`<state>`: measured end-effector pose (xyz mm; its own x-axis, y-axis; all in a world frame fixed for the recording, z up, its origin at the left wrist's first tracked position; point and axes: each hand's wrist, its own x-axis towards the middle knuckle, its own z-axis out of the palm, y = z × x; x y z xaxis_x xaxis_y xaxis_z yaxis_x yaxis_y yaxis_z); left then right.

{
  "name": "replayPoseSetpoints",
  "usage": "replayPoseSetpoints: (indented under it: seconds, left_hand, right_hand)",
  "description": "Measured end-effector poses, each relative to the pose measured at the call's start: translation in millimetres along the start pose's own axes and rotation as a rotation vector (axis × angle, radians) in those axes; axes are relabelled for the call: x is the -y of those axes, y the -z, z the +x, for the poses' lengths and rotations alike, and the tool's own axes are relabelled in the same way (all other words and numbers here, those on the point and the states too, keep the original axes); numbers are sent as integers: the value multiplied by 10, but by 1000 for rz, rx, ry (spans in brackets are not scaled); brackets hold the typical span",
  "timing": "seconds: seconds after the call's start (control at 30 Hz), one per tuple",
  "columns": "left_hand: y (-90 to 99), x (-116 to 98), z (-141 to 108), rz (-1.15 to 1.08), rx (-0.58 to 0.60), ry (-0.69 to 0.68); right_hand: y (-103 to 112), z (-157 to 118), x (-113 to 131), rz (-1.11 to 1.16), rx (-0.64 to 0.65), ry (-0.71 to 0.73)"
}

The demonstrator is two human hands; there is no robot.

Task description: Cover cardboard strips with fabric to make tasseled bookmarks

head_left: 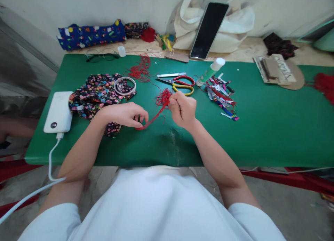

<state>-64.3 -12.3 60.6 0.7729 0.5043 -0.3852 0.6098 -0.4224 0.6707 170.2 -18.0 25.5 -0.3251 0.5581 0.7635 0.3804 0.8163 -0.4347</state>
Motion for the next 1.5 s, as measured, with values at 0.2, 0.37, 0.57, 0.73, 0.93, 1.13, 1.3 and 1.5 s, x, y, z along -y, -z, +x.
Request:
replayPoseSetpoints:
  seconds: [0.2,0.37,0.57,0.73,0.93,1.13,1.3,1.5]
  left_hand:
    - [-84,-95,88,-147,-545,-155]
    - [-299,-232,250,-724,-550,-351]
    - [-392,-268,316,-932,-519,-294]
    - [-373,-302,289,-930,-491,-163]
    - [-331,-370,269,-904,-459,-110]
    - [-307,-401,249,-958,-452,-88]
    - [-331,-397,276,-1065,-479,-133]
    - [-289,-449,220,-1241,-580,-201]
  right_hand:
    - [12,30,40,-38,45,67]
    - [-22,13,61,-159,79,154]
    - [-34,-9,56,-272,139,193]
    - [-28,-12,55,-304,161,200]
    - [-35,-12,42,-261,155,214]
    - [-31,-25,14,-269,211,196]
    - [-23,-7,17,-26,255,1]
    - [41,57,-86,22,134,-332]
